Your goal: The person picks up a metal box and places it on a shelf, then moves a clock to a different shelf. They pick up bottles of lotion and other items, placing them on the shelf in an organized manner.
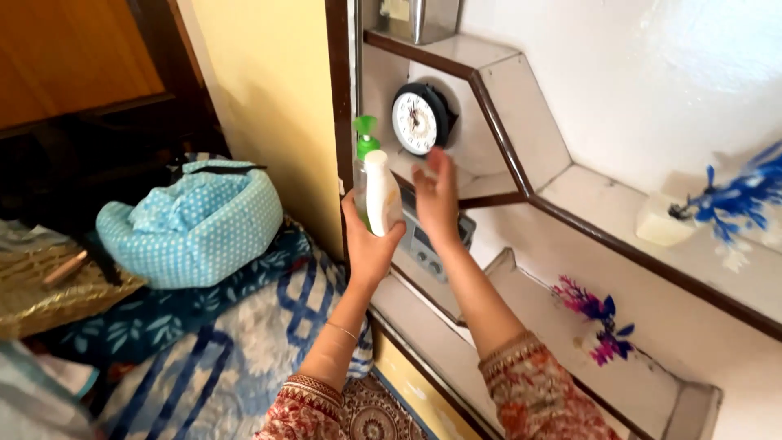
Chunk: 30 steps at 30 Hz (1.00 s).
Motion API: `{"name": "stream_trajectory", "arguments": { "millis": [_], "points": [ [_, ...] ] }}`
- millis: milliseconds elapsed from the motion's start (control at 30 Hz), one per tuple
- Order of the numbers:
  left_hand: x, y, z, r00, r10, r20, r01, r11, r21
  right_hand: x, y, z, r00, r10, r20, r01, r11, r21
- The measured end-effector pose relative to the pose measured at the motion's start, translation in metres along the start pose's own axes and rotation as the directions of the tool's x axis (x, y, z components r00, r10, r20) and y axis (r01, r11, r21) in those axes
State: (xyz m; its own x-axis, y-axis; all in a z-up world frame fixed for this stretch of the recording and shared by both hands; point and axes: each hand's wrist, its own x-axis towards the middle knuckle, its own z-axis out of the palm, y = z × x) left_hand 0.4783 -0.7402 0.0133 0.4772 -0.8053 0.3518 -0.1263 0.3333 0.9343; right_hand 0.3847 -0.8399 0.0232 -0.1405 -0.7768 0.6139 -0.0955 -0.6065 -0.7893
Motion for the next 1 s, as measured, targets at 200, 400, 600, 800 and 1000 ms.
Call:
{"name": "stream_trajectory", "arguments": {
  "millis": [200, 400, 600, 800, 1000],
  "points": [
    [0.042, -0.001, 0.009, 0.996, -0.021, 0.086, 0.023, 0.999, -0.028, 0.100, 0.095, 0.023, 0.974, 0.171, -0.148, -0.222, 0.854, -0.470],
    [0.087, -0.018, 0.010, 0.986, 0.022, 0.165, -0.015, 0.999, -0.047, 0.101, 0.105, 0.019, 0.970, 0.170, -0.173, -0.240, 0.786, -0.570],
    [0.107, -0.010, -0.006, 0.994, 0.035, 0.107, -0.027, 0.997, -0.070, 0.040, 0.009, 0.007, 0.953, 0.196, -0.233, -0.281, 0.860, -0.426],
    [0.112, -0.006, -0.017, 0.997, 0.048, -0.068, -0.056, 0.991, -0.118, 0.015, -0.095, 0.013, 0.974, 0.034, -0.226, -0.137, 0.880, -0.454],
    [0.122, -0.030, -0.006, 0.996, 0.032, -0.086, -0.046, 0.984, -0.170, 0.035, -0.140, 0.002, 0.934, -0.225, -0.278, 0.120, 0.929, -0.351]
  ]
}}
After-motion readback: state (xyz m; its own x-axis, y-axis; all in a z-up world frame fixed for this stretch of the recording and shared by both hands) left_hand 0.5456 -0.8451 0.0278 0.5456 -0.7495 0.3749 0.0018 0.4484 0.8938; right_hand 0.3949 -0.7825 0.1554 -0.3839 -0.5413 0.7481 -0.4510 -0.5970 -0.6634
